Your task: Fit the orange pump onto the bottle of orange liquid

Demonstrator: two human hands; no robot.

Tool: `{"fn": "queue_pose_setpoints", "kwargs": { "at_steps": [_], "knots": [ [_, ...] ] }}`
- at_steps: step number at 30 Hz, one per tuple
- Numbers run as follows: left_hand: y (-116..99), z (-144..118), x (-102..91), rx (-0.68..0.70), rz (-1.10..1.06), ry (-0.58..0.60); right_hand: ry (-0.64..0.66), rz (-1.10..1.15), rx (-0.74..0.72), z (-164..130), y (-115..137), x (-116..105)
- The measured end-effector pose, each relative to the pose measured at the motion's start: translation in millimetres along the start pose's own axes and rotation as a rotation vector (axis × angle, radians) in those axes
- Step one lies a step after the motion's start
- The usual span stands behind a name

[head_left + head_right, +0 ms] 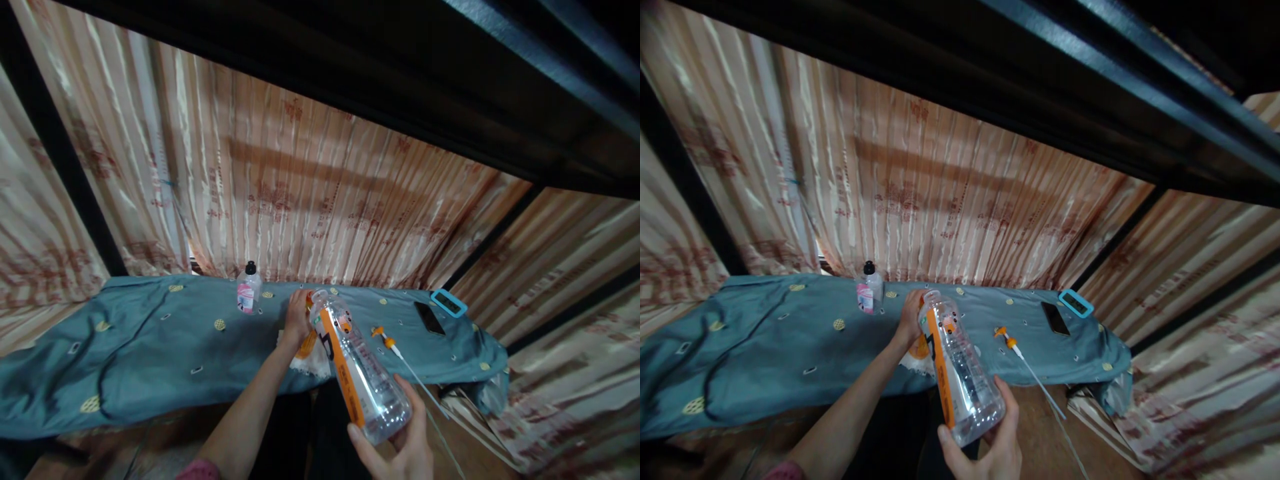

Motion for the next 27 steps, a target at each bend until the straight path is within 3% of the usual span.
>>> {"fn": "queue_pose_setpoints", "kwargs": {
  "at_steps": [10,27],
  "knots": [
    [-5,-2,-1.7,0.002,0.013,0.002,-0.026,0.008,-0.046,3,-14,0],
    [-12,-1,-2.8,-0.03,0.004,0.011,0.016,0.01,-0.012,-1,7,-2]
  ]
}}
Point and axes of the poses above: each hand's wrist, its own z-axis towards the middle knuckle, its own x-axis out of the palm, y = z × x, the point moved 2 cm from there along z, towards the middle knuckle, and after that the axes turned 9 degrees about -y, right-handed, at the moved point
